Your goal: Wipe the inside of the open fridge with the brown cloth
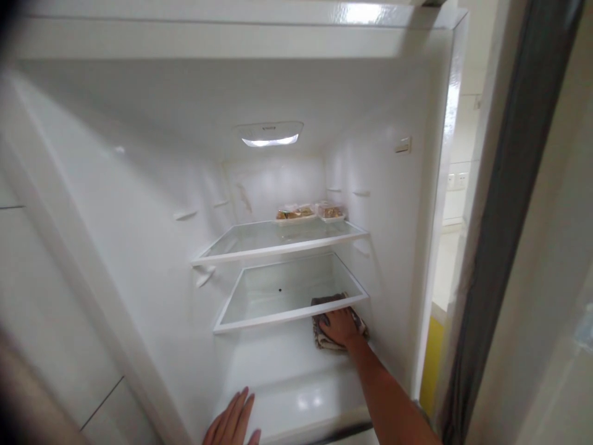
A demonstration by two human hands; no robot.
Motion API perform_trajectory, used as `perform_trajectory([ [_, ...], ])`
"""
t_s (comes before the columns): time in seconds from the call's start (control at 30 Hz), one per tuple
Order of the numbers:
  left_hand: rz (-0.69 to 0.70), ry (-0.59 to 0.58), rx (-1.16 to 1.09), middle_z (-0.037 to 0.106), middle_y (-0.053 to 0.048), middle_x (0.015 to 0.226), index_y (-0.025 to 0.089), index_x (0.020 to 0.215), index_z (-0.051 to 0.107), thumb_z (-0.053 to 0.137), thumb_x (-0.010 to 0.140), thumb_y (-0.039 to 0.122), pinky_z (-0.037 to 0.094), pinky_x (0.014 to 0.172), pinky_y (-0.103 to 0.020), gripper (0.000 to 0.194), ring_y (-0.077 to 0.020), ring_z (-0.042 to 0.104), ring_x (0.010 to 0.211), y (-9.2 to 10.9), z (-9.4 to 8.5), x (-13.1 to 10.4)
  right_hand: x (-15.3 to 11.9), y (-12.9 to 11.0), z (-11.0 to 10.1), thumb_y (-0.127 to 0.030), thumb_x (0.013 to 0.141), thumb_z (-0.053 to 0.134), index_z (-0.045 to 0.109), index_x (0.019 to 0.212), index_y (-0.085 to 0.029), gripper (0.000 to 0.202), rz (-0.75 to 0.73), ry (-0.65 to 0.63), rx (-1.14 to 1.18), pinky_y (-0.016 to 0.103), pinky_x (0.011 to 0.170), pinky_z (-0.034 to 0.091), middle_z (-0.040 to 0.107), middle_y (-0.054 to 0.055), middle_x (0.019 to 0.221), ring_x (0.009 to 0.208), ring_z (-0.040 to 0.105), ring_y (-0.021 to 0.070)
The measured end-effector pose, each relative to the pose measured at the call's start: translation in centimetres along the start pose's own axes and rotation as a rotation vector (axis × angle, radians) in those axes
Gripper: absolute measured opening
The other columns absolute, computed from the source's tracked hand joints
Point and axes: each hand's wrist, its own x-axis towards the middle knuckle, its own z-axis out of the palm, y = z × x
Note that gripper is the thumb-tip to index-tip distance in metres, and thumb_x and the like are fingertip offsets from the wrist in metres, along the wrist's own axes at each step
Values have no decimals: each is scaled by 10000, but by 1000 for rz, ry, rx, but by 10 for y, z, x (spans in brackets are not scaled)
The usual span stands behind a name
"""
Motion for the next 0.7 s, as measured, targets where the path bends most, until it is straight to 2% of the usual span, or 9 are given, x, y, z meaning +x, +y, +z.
perform_trajectory([
  [0.13, -1, 15, 15, 729, -74, 1268, 189, 1287, 632, 569, 867, 364, 472, 920, -338, 459, -213, 662, 1144, 2, -12, 10, -39, -7, -2, -393, 883, 531, 608, 1377, -213, 531, 15, -25, -13, 481, 1196, 266, 539, 133, 1488, 1399, 449, 310],
  [0.27, -40, -1, 13, 710, -75, 1305, 178, 1297, 619, 555, 888, 364, 474, 959, -343, 454, -215, 645, 1188, 8, -25, 18, -77, -18, -16, -385, 891, 505, 585, 1406, -240, 541, 44, -74, 11, 486, 1217, 228, 482, 105, 1545, 1445, 396, 300],
  [0.43, -81, -7, -34, 704, -78, 1313, 183, 1297, 623, 568, 895, 380, 502, 956, -356, 451, -228, 644, 1203, 12, -31, 19, -124, -42, -36, -477, 939, 431, 557, 1434, -276, 549, 55, -157, 41, 526, 1208, 222, 459, 82, 1566, 1457, 373, 324],
  [0.57, -139, 10, -159, 722, -68, 1280, 214, 1251, 660, 568, 912, 381, 552, 940, -353, 388, -219, 673, 1166, 15, -33, 18, -155, -73, -35, -562, 962, 373, 488, 1487, -310, 594, 48, -147, 52, 568, 1222, 153, 411, 58, 1600, 1483, 317, 350],
  [0.7, -323, 16, -378, 747, -56, 1225, 244, 1231, 672, 515, 958, 376, 602, 918, -328, 341, -192, 709, 1106, 22, -48, 20, -159, -130, -25, -602, 966, 340, 465, 1502, -312, 622, 12, -136, 117, 617, 1222, 94, 390, 68, 1611, 1501, 269, 383],
])
